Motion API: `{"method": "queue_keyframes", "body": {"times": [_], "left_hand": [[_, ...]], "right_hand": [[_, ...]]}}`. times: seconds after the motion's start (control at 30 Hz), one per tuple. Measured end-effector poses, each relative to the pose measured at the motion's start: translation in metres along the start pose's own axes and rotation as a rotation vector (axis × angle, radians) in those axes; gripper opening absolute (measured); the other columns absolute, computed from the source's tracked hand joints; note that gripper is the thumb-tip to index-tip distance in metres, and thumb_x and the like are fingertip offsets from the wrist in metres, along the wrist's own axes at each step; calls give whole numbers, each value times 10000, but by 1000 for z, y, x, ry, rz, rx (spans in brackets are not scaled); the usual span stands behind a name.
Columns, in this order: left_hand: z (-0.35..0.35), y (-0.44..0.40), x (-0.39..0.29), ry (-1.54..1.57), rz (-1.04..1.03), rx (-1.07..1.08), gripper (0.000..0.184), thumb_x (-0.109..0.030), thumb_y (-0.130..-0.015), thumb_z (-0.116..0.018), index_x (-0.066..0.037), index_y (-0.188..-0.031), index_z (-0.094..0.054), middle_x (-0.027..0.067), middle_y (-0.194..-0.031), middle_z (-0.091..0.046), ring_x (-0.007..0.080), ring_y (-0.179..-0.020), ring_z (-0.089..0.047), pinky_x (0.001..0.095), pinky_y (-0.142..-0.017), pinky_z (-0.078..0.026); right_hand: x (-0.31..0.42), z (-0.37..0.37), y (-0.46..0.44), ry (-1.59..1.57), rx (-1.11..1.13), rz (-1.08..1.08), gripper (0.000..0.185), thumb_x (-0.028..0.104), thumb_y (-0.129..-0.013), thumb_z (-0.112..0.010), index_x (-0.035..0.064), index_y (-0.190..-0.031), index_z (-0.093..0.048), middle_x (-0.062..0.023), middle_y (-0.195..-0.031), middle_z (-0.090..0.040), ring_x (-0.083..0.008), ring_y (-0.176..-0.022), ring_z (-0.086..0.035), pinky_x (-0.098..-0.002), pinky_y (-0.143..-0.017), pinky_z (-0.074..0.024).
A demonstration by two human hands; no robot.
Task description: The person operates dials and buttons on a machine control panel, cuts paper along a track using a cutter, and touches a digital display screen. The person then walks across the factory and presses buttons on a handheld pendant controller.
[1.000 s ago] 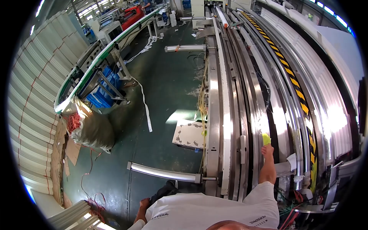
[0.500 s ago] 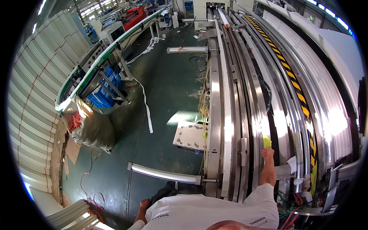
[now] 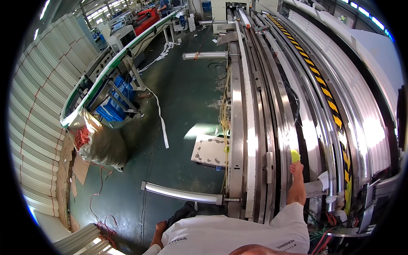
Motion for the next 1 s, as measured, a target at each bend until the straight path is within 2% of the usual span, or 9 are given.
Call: {"method": "queue_keyframes", "body": {"times": [0.3, 0.47, 0.57, 0.6, 0.7, 0.8, 1.0], "left_hand": [[5, 2, -1, 17, -1, -46, 396, -433, -913, -535, -190, -1191, -678, 135, -1161, -695, 350, -1087, -656, 476, -903, -526], [6, 1, -3, 18, -46, -35, 411, -442, -904, -562, -182, -1204, -671, 136, -1155, -697, 352, -1086, -655, 476, -900, -526], [9, -2, -6, -11, -44, -25, 298, -327, -901, -599, -182, -1147, -683, 123, -1140, -698, 320, -1090, -656, 464, -901, -525], [9, -4, -6, -18, -46, -26, 291, -327, -899, -604, -181, -1138, -684, 123, -1133, -700, 321, -1081, -659, 466, -893, -527], [9, -5, -3, -33, -52, -35, 279, -329, -897, -614, -178, -1120, -686, 123, -1118, -703, 323, -1062, -666, 468, -877, -533], [10, -7, -2, -40, -61, -44, 288, -342, -896, -616, -178, -1122, -687, 117, -1118, -705, 322, -1063, -666, 461, -883, -534], [11, -12, 7, -21, -64, -40, 337, -375, -880, -638, -177, -1149, -686, 113, -1147, -701, 315, -1082, -660, 455, -904, -530]], "right_hand": [[-6, 2, -14, 15, 22, -8, 422, 398, -895, -447, 8, -862, -604, -104, -662, -633, -185, -445, -520, -329, -404, -400], [-8, 0, -16, -25, 89, -24, 410, 390, -891, -462, 6, -874, -603, -91, -648, -610, -177, -448, -516, -318, -410, -396], [-6, 1, -12, -14, 67, -16, 398, 383, -889, -465, 9, -873, -599, -82, -636, -593, -168, -445, -506, -315, -406, -386], [-4, 1, -7, -3, 42, -8, 393, 380, -889, -466, 10, -872, -597, -80, -631, -587, -165, -443, -503, -314, -404, -382], [-2, 0, 1, 12, -12, 9, 355, 372, -889, -466, 44, -799, -569, -59, -595, -552, -148, -425, -461, -317, -390, -356], [-2, -6, -2, -41, 116, 3, 324, 359, -890, -467, 85, -729, -529, -27, -555, -494, -131, -417, -420, -317, -386, -333], [4, -5, 15, 2, -2, 44, 313, 340, -905, -463, 105, -703, -512, -5, -541, -457, -113, -404, -383, -285, -378, -287]]}}
Point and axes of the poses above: each hand's wrist, its own y-axis away from the middle knuckle, its own z-axis out of the back of the hand, x = y × z, the point moved 8 cm from there along -y, towards the middle knuckle
